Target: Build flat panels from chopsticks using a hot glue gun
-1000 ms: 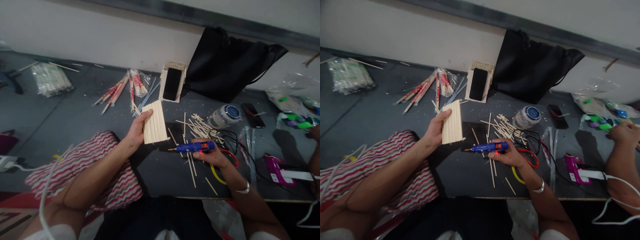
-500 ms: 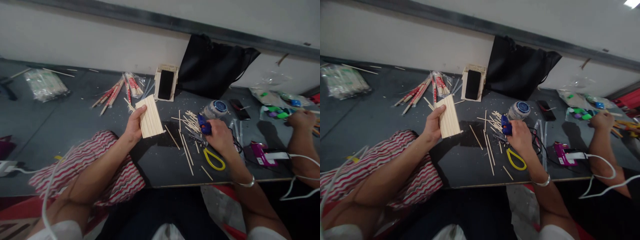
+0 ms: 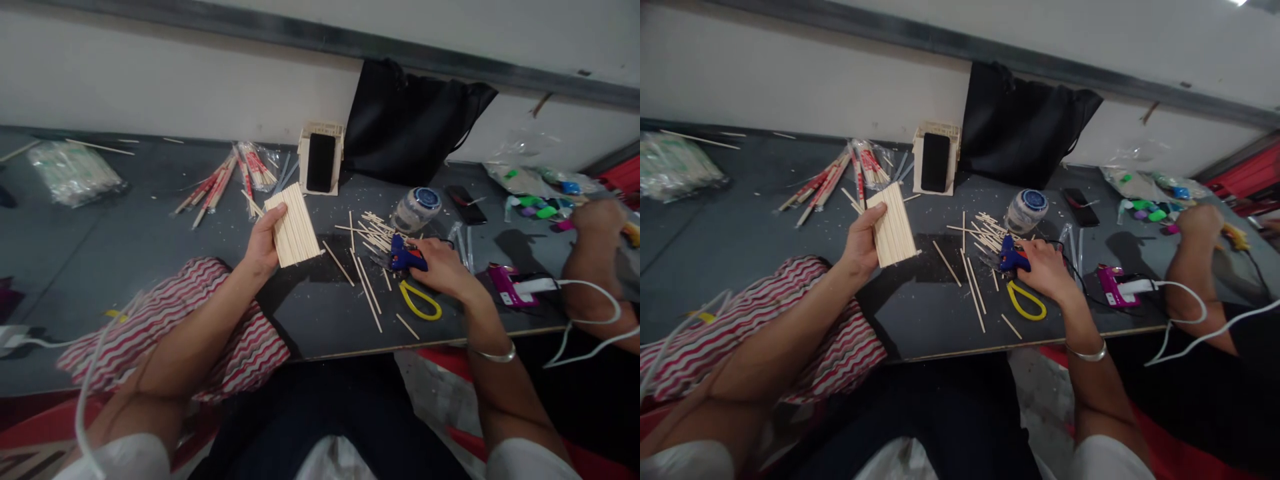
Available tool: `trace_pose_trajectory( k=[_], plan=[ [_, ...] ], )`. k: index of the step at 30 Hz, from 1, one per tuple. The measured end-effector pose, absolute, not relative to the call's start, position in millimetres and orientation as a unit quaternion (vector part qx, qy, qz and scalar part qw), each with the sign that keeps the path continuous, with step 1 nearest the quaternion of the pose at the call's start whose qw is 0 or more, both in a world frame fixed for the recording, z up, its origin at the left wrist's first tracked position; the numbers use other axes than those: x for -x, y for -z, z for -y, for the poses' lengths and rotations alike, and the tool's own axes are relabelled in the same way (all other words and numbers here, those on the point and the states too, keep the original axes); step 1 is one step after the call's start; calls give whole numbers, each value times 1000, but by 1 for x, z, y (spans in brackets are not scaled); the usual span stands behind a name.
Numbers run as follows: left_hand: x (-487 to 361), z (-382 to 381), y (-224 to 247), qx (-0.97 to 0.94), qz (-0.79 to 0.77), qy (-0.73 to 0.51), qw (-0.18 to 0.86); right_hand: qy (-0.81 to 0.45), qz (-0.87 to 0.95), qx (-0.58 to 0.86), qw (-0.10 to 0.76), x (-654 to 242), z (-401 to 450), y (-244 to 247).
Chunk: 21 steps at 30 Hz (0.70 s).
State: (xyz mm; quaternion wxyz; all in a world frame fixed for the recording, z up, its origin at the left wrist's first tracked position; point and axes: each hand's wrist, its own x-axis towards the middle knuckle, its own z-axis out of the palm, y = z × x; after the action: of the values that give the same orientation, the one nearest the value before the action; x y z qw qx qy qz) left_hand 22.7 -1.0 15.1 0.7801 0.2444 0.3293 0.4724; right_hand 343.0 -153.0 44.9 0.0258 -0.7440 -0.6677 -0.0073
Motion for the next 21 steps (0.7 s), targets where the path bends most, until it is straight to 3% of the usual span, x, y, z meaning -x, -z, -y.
trace_pose_trajectory(
  k=[2,8,14,17,21],
  plan=[
    [-22,0,-12,-239,-320,-463,791,6,666,744,50,-331,156,-55],
    [-26,6,-12,-230,-324,-437,807,-148,653,685,287,-283,147,-69],
    [-36,23,-18,-236,-319,-311,864,-288,613,620,396,-262,75,-83],
    [-39,32,-20,-242,-295,-265,885,-335,630,589,378,-248,30,-95],
    [-41,38,-22,-247,-276,-252,894,-372,698,563,240,-213,-9,-105]
  ],
)
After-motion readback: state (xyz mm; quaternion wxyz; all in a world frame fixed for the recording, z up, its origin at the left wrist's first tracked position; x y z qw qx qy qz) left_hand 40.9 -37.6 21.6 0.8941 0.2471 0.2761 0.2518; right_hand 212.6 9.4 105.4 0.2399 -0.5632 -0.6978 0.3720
